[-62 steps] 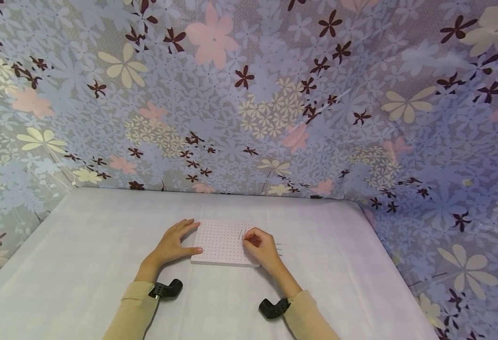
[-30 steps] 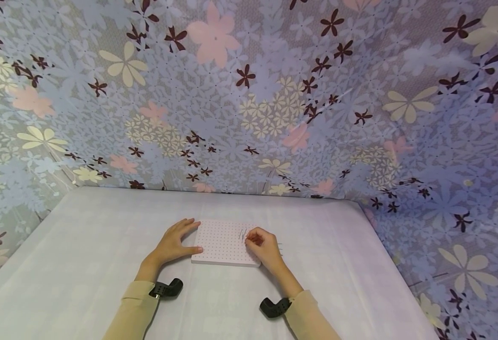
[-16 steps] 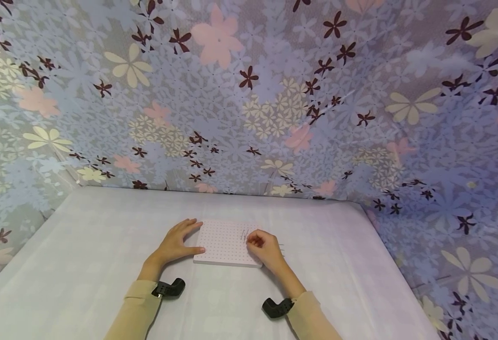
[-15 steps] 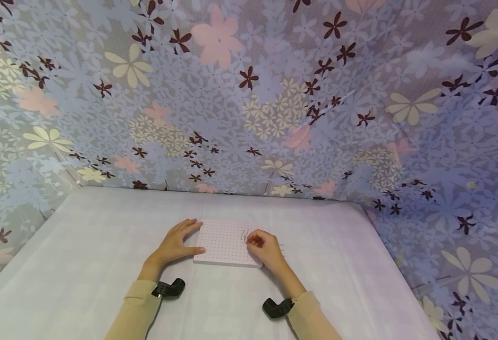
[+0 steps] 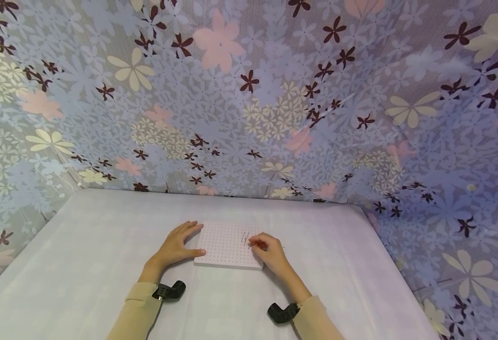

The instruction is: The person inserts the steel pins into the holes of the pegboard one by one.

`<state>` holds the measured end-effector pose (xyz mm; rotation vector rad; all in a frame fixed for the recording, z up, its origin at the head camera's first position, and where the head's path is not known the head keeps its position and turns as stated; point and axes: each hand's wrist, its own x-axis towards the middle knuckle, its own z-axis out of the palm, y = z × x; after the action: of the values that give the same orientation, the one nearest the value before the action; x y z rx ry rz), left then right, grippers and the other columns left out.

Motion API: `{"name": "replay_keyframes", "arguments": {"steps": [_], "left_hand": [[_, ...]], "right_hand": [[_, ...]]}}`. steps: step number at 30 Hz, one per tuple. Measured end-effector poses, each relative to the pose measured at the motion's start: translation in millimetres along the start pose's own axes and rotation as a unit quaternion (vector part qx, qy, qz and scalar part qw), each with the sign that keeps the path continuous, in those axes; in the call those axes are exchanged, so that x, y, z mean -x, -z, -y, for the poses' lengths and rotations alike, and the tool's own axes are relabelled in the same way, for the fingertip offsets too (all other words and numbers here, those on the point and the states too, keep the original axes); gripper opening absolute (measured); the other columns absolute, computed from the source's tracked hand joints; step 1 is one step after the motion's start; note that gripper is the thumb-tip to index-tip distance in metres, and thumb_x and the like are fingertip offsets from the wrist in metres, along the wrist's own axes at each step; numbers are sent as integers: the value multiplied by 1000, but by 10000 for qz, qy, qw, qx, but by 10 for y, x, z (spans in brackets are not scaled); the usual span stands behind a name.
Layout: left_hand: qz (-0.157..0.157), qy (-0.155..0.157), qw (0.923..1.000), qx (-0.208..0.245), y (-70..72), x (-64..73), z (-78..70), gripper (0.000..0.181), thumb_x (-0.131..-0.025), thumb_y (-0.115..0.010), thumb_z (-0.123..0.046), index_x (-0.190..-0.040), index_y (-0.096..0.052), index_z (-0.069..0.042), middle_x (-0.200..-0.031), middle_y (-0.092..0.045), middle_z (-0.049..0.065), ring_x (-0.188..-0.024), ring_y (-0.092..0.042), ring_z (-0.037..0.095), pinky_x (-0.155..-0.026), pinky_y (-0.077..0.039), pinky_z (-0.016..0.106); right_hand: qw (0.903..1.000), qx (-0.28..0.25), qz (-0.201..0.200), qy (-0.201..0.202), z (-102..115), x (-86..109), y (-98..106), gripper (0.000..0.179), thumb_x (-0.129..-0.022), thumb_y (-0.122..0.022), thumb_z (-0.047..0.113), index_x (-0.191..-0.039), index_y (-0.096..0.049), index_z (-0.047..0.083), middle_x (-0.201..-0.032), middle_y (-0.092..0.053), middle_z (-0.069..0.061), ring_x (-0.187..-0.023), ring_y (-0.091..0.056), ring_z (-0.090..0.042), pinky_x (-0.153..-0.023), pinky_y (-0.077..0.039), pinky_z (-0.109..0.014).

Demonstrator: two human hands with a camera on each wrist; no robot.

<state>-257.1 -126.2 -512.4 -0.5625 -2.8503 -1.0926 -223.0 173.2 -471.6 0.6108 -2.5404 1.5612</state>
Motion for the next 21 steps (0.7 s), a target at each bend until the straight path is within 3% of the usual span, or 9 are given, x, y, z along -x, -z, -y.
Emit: {"name": "replay_keyframes", "arguments": {"steps": [5, 10, 15, 21], "left_hand": [[-31, -48, 10000, -78, -18, -8, 16, 84, -70, -77, -50, -140, -48, -16, -149, -41, 15, -142, -30, 38, -116, -22, 58], [-74, -69, 9999, -75, -9, 0, 6, 84, -69, -77, -51, -140, -49, -15, -148, -42, 15, -142, -31, 38, -116, -23, 58], [-77, -74, 9999, -109, -13, 2, 9, 85, -69, -77, -51, -140, -48, -15, -149, -42, 15, -141, -31, 38, -115, -23, 59], [-33, -56, 10000, -59, -4, 6, 0, 85, -69, -77, -51, -140, -48, -15, -149, -41, 15, -142, -29, 38, -116, -22, 58]], "right_hand": [[9995, 86, -260, 138, -180, 6, -14, 17, -83, -61, -11, -99, -66, -11, -93, -67, -23, -84, -64, -19, -76, -54, -18], [9950, 331, -887, 325, -386, 3, 13, 17, -80, -64, -13, -95, -68, -6, -90, -68, -17, -82, -64, -12, -75, -53, -15], [9908, 340, -1275, 304, -285, 39, 108, 19, -77, -62, -18, -93, -68, -10, -87, -68, -20, -78, -64, -16, -72, -54, -17], [9907, 735, -1116, 243, -138, 74, 213, 17, -77, -63, -16, -93, -68, -11, -87, -70, -20, -81, -65, -25, -73, -57, -33]]}}
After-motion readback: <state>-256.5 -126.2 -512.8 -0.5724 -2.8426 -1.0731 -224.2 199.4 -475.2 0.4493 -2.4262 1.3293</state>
